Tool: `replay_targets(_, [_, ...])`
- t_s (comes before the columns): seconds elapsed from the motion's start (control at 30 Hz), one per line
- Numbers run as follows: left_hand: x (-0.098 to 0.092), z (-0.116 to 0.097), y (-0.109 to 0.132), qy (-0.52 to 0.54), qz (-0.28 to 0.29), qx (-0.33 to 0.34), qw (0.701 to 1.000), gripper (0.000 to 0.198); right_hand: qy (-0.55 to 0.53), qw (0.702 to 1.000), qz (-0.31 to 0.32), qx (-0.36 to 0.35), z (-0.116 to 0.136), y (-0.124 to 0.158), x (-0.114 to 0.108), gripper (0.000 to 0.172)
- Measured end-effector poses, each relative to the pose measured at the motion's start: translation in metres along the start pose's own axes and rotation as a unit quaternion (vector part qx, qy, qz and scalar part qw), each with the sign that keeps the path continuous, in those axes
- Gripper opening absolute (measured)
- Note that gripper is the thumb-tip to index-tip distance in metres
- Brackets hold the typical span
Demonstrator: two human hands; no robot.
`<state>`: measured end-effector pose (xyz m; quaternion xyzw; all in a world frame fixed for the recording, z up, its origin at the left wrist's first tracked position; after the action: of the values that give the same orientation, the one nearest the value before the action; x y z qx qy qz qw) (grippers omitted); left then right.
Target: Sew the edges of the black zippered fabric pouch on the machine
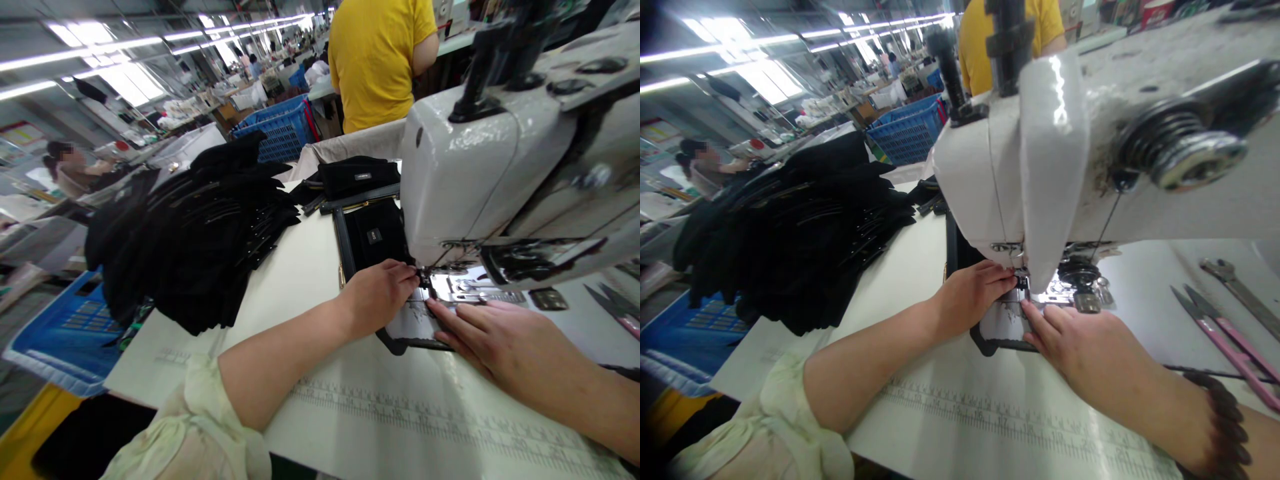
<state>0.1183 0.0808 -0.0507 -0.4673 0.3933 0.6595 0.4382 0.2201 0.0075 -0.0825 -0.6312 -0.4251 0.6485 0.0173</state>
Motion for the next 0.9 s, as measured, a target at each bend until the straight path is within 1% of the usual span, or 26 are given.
replay_targets(0.13, [0.0,0.0,-0.001,-0.001,0.012,0.002,1.0,0.03,0.002,1.0,0.002,-0.001,0.0,0.0,0.0,0.048])
replay_targets(0.4, [-0.001,0.001,-0.001,-0.006,0.009,-0.01,1.0,0.028,-0.002,1.0,0.001,0.003,-0.001,-0.002,-0.002,0.051])
replay_targets(0.53, [0.0,0.001,-0.001,-0.003,0.015,-0.01,1.0,0.029,-0.003,1.0,-0.001,0.005,-0.001,-0.002,-0.002,0.049])
replay_targets(0.7, [0.002,-0.001,-0.002,-0.004,0.006,-0.03,1.0,0.03,-0.012,1.0,0.006,0.003,0.0,-0.002,-0.001,0.048])
replay_targets(0.8, [0.005,0.002,-0.002,0.013,0.004,-0.034,0.999,0.031,-0.011,1.0,0.003,0.006,0.0,-0.003,-0.002,0.047])
replay_targets(0.83, [0.005,0.005,-0.001,0.026,0.001,-0.042,0.999,0.031,-0.009,1.0,0.002,0.007,0.0,-0.003,-0.003,0.047])
replay_targets(0.9, [0.002,0.014,0.004,0.055,-0.013,-0.083,0.995,0.031,-0.006,1.0,0.002,0.007,-0.001,-0.004,-0.004,0.048])
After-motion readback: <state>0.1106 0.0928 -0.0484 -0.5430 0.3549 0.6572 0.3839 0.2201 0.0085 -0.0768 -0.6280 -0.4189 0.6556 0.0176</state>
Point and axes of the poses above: each hand's wrist, its own y-axis away from the middle knuckle, its own x-axis out of the palm, z = x × y, the point moved 6 cm from there along -y, towards the middle knuckle, and after that the axes turned 6 degrees about x, right-handed, at the moved point
